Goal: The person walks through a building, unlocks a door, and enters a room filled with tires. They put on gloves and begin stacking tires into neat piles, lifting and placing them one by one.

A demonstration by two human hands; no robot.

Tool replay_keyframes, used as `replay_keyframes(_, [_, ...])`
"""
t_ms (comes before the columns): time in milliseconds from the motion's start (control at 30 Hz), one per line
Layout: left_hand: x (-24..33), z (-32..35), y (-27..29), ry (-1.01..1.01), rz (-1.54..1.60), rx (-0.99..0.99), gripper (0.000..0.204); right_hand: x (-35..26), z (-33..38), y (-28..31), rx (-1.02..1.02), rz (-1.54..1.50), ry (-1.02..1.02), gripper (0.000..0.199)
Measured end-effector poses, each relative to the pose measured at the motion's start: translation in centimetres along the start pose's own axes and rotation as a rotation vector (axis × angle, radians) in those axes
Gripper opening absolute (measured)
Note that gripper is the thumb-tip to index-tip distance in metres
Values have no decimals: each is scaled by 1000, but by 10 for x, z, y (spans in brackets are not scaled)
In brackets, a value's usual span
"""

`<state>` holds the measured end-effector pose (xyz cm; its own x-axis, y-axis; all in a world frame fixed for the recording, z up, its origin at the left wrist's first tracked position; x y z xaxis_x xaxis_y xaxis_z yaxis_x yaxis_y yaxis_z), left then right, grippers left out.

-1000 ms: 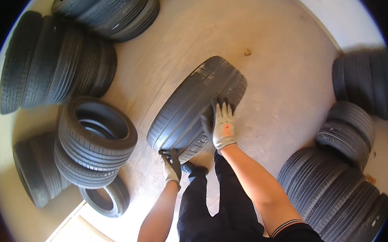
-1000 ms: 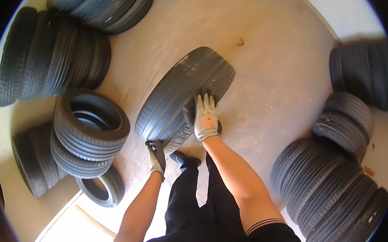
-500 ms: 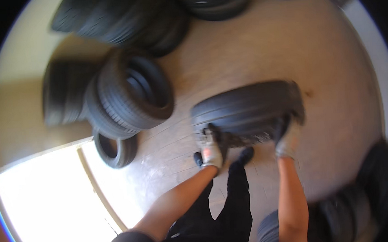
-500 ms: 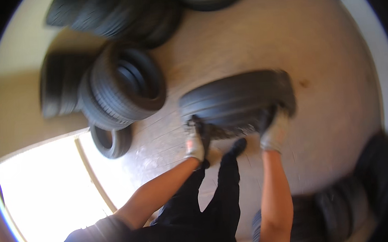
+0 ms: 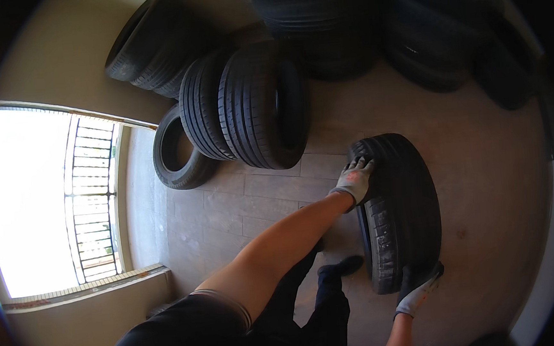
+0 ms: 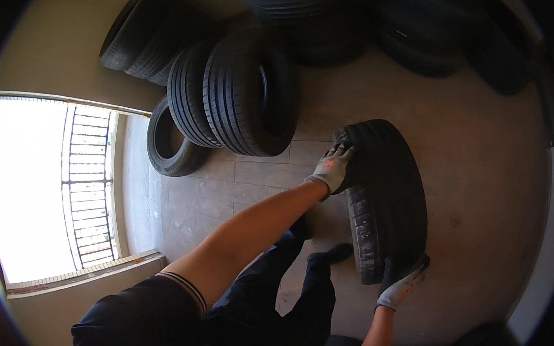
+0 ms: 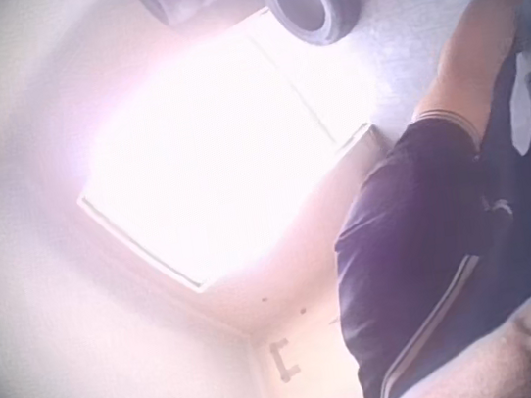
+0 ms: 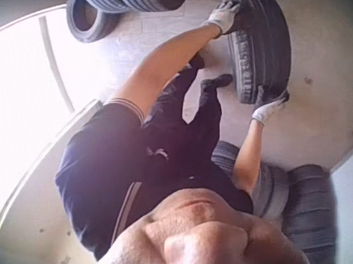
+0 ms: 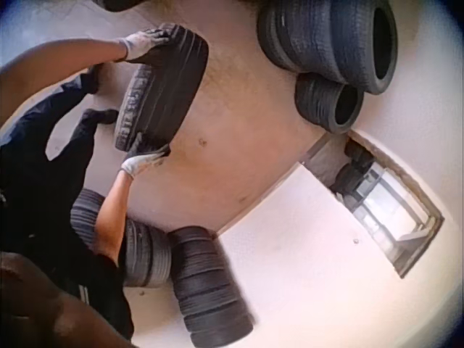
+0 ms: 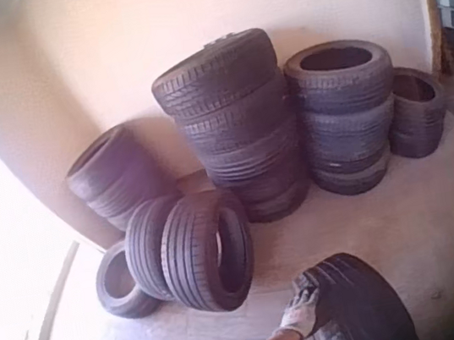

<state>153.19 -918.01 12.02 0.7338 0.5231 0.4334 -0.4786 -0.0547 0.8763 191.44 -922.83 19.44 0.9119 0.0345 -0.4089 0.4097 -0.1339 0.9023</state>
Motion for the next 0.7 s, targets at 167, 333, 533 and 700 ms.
replay_keyframes(167, [14, 18, 5, 147, 310, 98, 70, -38, 14, -31, -69, 146, 42, 97])
replay_keyframes(333, [-16, 74, 2, 213, 483, -72, 68, -73, 2, -101, -79, -200, -404, 79])
replay_keyframes(533, [-92, 145, 17, 299, 570, -358, 63, -116, -91, -143, 10, -191, -517, 75])
replay_keyframes(700, [-155, 129, 42, 325, 521, -128, 61, -134, -218, -179, -38, -18, -216, 85])
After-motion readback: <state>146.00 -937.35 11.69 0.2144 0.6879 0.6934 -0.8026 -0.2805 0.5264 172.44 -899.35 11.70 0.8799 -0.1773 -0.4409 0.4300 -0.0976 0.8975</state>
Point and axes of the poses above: each hand's wrist, its own z-axis away from the middle knuckle, its own y-axis out of the back of the hand, x = y × z, the point moved 4 cm from there along -z, towards the middle knuckle, and after that the axes turned 15 degrees about x, right-handed, at the moved point
